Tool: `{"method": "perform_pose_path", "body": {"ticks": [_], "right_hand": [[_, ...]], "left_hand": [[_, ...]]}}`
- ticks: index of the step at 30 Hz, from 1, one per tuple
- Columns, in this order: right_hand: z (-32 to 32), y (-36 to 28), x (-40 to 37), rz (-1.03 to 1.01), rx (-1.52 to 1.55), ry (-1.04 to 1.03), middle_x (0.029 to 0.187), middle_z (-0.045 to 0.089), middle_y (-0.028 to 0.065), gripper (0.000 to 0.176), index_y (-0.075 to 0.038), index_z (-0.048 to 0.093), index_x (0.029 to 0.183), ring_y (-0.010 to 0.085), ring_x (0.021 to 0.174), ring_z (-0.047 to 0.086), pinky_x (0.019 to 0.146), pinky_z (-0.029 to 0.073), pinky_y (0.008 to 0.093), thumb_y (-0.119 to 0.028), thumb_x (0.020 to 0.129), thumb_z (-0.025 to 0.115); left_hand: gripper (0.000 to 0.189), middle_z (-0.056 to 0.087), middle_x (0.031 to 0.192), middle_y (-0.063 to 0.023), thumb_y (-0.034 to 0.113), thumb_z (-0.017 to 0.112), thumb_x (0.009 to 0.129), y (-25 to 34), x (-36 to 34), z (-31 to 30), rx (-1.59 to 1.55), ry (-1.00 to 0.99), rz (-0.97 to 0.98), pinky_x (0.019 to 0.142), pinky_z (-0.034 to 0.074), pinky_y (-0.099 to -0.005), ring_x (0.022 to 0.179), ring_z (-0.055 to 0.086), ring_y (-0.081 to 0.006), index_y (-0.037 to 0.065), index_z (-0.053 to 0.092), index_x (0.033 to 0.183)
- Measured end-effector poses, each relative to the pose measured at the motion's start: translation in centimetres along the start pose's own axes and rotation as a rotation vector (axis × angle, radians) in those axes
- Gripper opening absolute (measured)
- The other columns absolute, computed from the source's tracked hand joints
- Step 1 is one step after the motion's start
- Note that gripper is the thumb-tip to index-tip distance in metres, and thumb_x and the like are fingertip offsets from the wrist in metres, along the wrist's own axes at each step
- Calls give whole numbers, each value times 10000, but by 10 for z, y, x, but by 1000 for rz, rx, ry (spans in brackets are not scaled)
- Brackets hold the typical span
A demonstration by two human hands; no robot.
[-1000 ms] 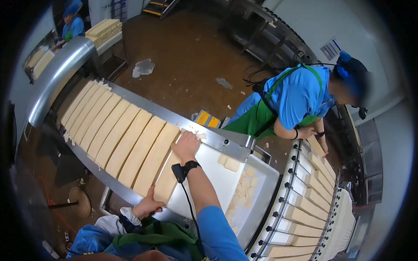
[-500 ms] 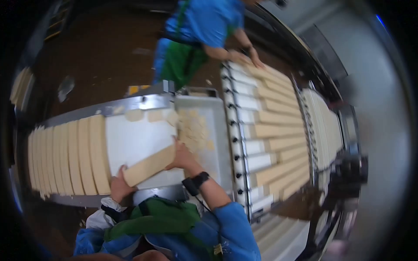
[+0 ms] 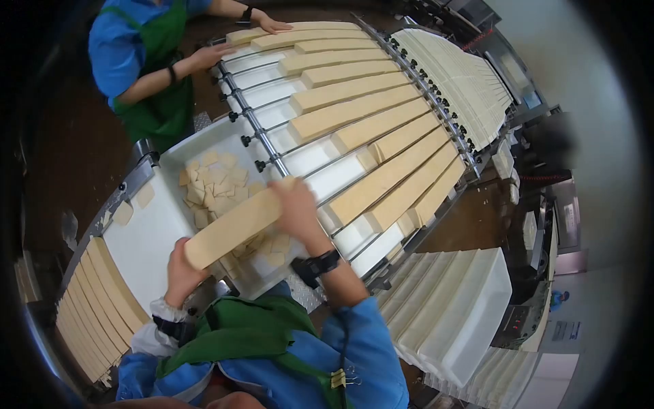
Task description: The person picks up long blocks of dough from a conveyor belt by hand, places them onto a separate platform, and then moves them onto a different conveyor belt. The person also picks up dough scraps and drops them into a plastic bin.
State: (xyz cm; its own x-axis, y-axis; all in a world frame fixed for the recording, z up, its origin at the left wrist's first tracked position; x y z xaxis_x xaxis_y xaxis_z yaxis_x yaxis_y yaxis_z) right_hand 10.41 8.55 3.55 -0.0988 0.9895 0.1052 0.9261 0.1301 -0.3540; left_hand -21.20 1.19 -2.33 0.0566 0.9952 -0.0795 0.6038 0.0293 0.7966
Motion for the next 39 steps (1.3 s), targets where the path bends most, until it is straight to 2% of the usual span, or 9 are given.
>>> {"method": "perform_pose_path", "body": {"ticks": [6, 8, 10, 13, 17, 25, 28, 34, 39], "right_hand": [[-37, 184, 41, -59, 242, -301, 1132, 650, 247, 795, -236, 583, 1367, 419, 1095, 633, 967, 527, 460, -276, 645, 913], [-13, 237, 50, 194, 582, -436, 1143, 657, 248, 765, -149, 554, 1379, 391, 1079, 656, 984, 526, 444, -211, 704, 907], [4, 278, 62, 380, 553, -366, 1174, 652, 309, 753, 1, 525, 1376, 413, 1127, 654, 1015, 515, 456, -362, 798, 843], [17, 323, 80, 660, 275, -145, 1273, 604, 408, 966, 149, 471, 1389, 447, 1231, 620, 1049, 503, 466, -603, 850, 747], [2, 310, 70, 644, 142, -47, 1298, 583, 423, 891, 194, 559, 1254, 504, 1242, 594, 1032, 509, 487, -641, 945, 591], [-29, 303, 50, 542, -254, 281, 1413, 500, 390, 769, 163, 589, 1244, 516, 1362, 444, 1208, 255, 578, -544, 943, 636], [-58, 257, 35, 200, -398, 507, 1277, 589, 315, 668, 136, 608, 1205, 467, 1250, 515, 1150, 314, 559, -454, 906, 700], [-62, 167, -3, 63, 74, 350, 984, 597, 211, 369, 35, 663, 987, 393, 990, 544, 868, 436, 495, -303, 861, 735], [-33, 128, -20, 75, 157, 289, 972, 617, 215, 378, 29, 677, 941, 402, 959, 563, 848, 456, 473, -319, 829, 774]], "left_hand": [[765, 674, 1144, -206, 217, 858, 666, 132, 38, 87, 80, -72, 50, 898, 555, -462, 1060, 666, -408, 100, 525, 1344], [770, 680, 1114, -215, 266, 862, 691, 155, 45, 104, 114, -102, 44, 900, 554, -472, 1051, 667, -422, 103, 519, 1360], [781, 685, 1062, -201, 296, 865, 721, 166, 51, 112, 118, -63, 88, 842, 561, -447, 956, 683, -384, 99, 509, 1388], [766, 687, 985, -167, 308, 851, 782, 183, 62, 129, 86, -28, 113, 741, 555, -398, 803, 673, -301, 91, 494, 1424], [683, 669, 916, -114, 251, 792, 871, 185, 72, 145, 28, -35, 74, 644, 520, -332, 681, 615, -187, 86, 477, 1454], [635, 671, 894, -142, 246, 733, 916, 178, 81, 176, -121, -67, 36, 675, 544, -376, 723, 679, -248, 71, 446, 1455], [653, 697, 934, -163, 237, 731, 917, 175, 96, 203, -158, -91, 29, 692, 557, -385, 766, 707, -268, 72, 423, 1469], [665, 724, 968, -183, 238, 733, 908, 176, 118, 242, -219, -95, -30, 712, 572, -405, 793, 728, -303, 74, 414, 1468], [620, 716, 962, -201, 173, 698, 928, 170, 111, 237, -323, -108, -128, 684, 569, -390, 801, 729, -299, 49, 406, 1461]]}}
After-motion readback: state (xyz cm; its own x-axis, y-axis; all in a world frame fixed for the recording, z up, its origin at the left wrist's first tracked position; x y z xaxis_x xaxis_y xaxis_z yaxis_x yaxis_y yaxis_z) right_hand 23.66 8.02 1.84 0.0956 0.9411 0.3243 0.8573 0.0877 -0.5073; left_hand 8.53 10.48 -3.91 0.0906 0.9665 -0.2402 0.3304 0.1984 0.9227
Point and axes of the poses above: each hand's wrist, its own x-axis towards the middle knuckle, its own z-axis out of the palm, y = z × x, the point moved 8 cm from there along x, towards the middle knuckle
